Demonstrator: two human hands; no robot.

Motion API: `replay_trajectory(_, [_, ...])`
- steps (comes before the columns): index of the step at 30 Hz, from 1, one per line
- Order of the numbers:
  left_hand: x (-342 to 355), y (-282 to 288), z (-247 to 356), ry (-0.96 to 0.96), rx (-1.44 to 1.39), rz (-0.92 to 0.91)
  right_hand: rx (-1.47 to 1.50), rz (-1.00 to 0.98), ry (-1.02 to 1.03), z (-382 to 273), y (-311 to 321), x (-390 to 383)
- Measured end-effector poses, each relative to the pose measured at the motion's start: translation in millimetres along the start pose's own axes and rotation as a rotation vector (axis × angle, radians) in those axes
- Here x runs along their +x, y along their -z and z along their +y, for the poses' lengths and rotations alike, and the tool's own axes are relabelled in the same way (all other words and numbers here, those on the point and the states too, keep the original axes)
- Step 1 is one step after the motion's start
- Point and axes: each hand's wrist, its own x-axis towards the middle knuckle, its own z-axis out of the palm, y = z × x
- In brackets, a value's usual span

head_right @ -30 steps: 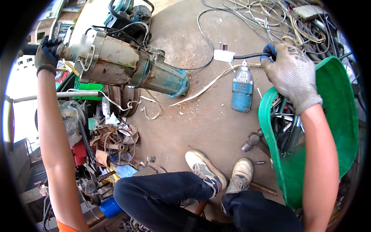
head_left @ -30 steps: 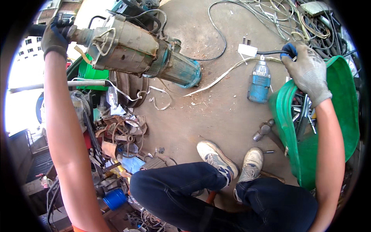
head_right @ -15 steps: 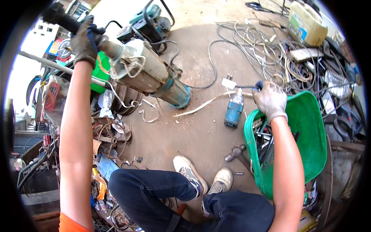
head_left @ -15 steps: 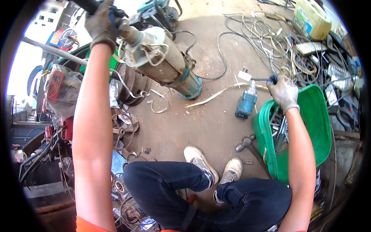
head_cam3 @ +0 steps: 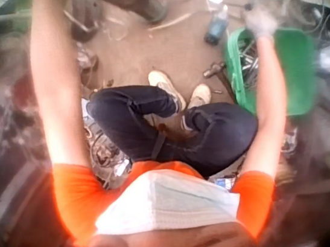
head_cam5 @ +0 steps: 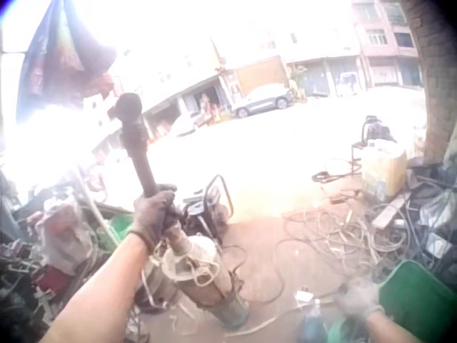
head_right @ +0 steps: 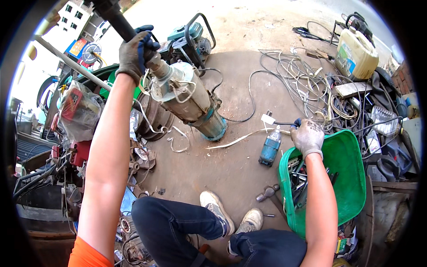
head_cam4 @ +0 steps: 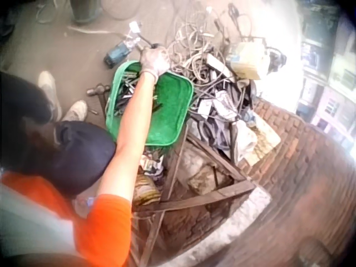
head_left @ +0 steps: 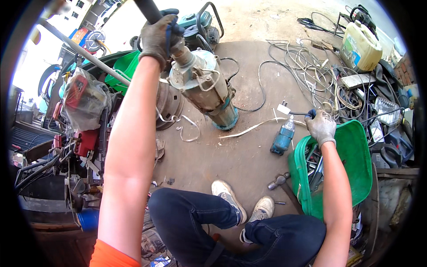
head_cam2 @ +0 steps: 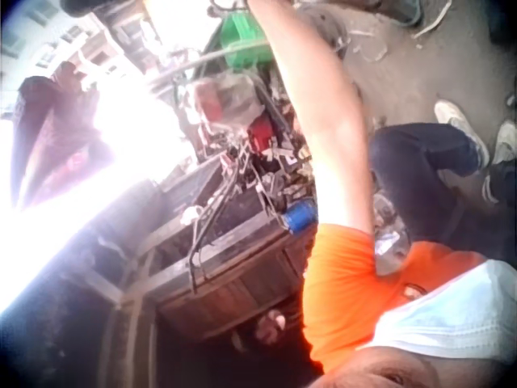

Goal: The person repairs a cylindrical electric motor by using a cordless drill to remove bolts, a hammer to tap components, and a spray can to lubricate parts. They also plug a power cord into a wall socket to test the motor.

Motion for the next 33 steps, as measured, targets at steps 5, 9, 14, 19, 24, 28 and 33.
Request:
replay_trajectory(5, [-14.0, -70.3, 4.5, -0.074, 0.303, 0.251, 0.039, 0.010, 0.006, 2.6, 3.2, -2.8])
replay_trajectory(9, [-25.0, -94.8, 11.4, -0.076, 0.437, 0.288, 0.054, 0.046, 0.032, 2.7, 2.0, -4.7])
replay_trajectory(14, [-32.3, -87.6, 11.2, -0.042, 0.184, 0.141, 0.055, -0.010, 0.041, 3.6, 7.1, -4.4])
replay_trajectory(19, [-32.7, -80.9, 14.7, -0.017, 0.205, 0.165, 0.087, -0.004, 0.050, 2.7, 4.9, -4.1])
replay_trajectory(24, [-35.9, -73.5, 17.0, 0.014, 0.225, 0.245, 0.077, -0.019, 0.044, 7.5, 6.4, -3.5])
replay_trajectory(28, [-32.5, -56.7, 12.3, -0.034, 0.177, 0.342, 0.066, -0.026, 0.035, 6.0, 8.0, -1.2])
replay_trajectory(33, [-26.3, -11.9, 9.6, -0.024, 0.181, 0.519, 0.053, -0.013, 0.037, 2.8, 3.8, -1.5])
